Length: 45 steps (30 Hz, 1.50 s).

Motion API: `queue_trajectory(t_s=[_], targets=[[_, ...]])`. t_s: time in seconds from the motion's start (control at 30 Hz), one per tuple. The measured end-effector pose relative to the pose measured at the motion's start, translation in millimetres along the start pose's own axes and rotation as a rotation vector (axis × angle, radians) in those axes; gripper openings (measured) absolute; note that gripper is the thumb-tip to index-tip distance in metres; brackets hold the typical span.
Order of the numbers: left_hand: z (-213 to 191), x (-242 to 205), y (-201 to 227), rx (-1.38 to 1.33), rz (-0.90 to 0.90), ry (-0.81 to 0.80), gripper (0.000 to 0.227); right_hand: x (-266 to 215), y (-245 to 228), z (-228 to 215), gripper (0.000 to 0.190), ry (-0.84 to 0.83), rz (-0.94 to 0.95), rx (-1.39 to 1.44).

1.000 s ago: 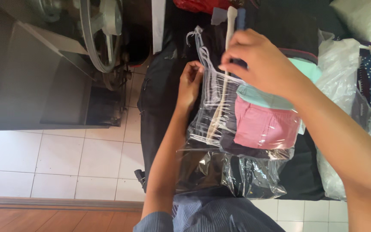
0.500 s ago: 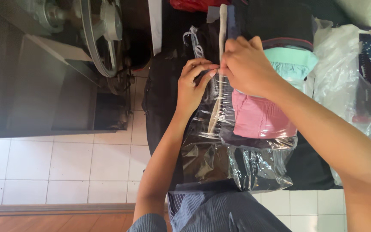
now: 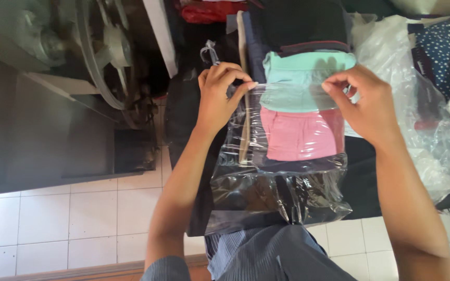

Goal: The person folds and stacks folded shorts in various colors, places them into a clear plastic bag, and seals the bag. The person then places a printed document on top of the packaged clothes and smooths it down.

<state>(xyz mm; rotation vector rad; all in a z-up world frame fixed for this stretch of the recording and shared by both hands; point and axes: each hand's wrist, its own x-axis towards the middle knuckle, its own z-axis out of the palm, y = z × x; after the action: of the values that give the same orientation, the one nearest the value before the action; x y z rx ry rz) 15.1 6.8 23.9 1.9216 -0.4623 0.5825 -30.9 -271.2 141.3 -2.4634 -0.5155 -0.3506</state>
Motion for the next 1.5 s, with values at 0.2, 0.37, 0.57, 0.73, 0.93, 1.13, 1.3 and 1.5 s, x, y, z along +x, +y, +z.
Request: queue_trajectory(t_s=[0.2, 0.37, 0.57, 0.73, 0.93, 1.13, 1.3, 1.5], targets=[[4, 8, 19, -0.062, 0.096, -0.101, 0.015, -17, 25, 0, 0.01, 0.04, 0.043, 0.014], [0, 18, 22, 0.017, 0.158, -0.192, 0.014, -11, 33, -5, 0.016, -0.018, 0.042, 0.012], [-3, 28, 25, 0.075, 0.098, -0.303, 0.01, -1, 40, -12, 0.014, -0.104, 0.136, 0.069], [-2, 37, 23, 0.052, 0.034, -0.353, 0.01, 3, 42, -13, 0.014, -0.103, 0.066, 0.072], [3, 34, 25, -0.089, 0.026, -0.217, 0.014, -6, 42, 0, 0.009, 0.051, 0.015, 0.062], [16, 19, 38, -0.134, 0.099, 0.017, 0.013, -15, 45, 25, 0.014, 0.356, -0.179, -0.033], [13, 35, 32, 0.022, 0.317, -0.036, 0.018, -6, 53, 26, 0.014, 0.309, -0.093, 0.052], [25, 38, 23, 0.091, 0.219, -0.033, 0.021, 6, 63, 30, 0.012, 0.273, -0.071, 0.068]])
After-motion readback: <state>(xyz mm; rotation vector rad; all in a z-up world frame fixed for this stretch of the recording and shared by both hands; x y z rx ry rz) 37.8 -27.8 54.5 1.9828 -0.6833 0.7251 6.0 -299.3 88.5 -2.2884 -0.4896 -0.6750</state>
